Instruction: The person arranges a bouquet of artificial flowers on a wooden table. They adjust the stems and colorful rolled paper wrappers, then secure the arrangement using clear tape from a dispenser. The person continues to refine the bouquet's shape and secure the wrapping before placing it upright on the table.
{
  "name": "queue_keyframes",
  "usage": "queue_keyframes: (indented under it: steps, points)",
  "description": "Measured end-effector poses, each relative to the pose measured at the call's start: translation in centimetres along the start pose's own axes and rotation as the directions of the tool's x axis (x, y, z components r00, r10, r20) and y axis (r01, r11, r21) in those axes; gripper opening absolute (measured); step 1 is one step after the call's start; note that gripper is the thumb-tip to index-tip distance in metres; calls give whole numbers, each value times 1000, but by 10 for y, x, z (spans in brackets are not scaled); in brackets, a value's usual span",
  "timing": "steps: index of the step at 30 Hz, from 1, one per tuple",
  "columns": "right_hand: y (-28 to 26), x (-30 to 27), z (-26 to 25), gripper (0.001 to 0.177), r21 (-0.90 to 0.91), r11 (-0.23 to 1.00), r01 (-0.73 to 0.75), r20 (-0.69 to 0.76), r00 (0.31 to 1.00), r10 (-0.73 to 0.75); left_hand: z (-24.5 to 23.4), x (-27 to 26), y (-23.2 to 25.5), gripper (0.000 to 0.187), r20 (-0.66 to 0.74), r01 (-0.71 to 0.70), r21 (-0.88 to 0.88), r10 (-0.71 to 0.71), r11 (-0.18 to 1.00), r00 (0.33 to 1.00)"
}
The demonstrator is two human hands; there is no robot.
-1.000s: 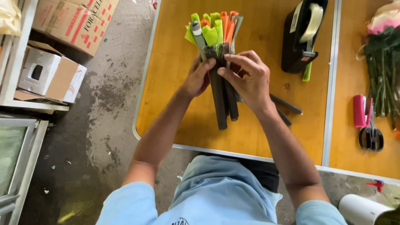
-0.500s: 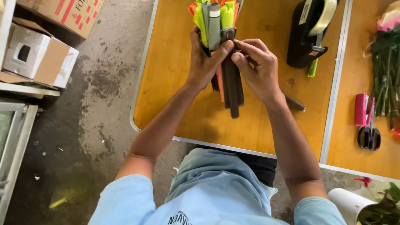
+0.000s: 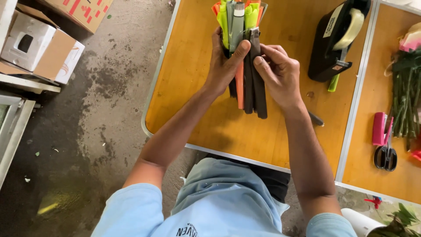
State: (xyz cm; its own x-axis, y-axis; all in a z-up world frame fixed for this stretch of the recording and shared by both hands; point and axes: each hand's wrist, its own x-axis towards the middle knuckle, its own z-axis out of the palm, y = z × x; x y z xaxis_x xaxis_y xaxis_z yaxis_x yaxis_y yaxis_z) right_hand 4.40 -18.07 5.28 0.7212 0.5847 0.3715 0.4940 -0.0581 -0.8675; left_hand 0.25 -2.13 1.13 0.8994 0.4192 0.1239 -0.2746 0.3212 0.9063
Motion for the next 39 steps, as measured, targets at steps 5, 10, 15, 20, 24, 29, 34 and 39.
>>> queue_keyframes:
  steps: [5,10,15,20,24,29,34,39]
  points:
    - [-6,-4,3,33,-98,994,43,-43,998,-48,4,-5,10,89,43,63,0,-63,998,997]
    - [-9,-7,5,31,-175,982,66,-75,994,-80,3,-6,5,90,83,-25,42,21,999,996]
    - [-14,-6,6,62,-250,964,88,7,996,-90,9,-7,6,87,24,-22,-37,23,999,999]
    - [-18,-8,10,51,-253,967,-34,-88,996,12,8,-7,3,85,44,-29,-43,31,999,999]
    - [-25,-6,16,41,-177,980,-90,-131,989,67,9,-8,9,89,3,25,-54,-25,998,1000]
    - [-16,-6,14,36,-172,985,-14,-100,995,-4,9,-8,10,90,-19,13,-17,-13,1000,1000]
    - [-12,-7,11,49,-240,970,22,-68,997,-39,7,-8,2,90,21,-31,-58,32,998,999]
    - [-14,-6,12,54,-235,971,-49,-63,997,36,6,-6,-4,92,30,-82,-50,83,995,996]
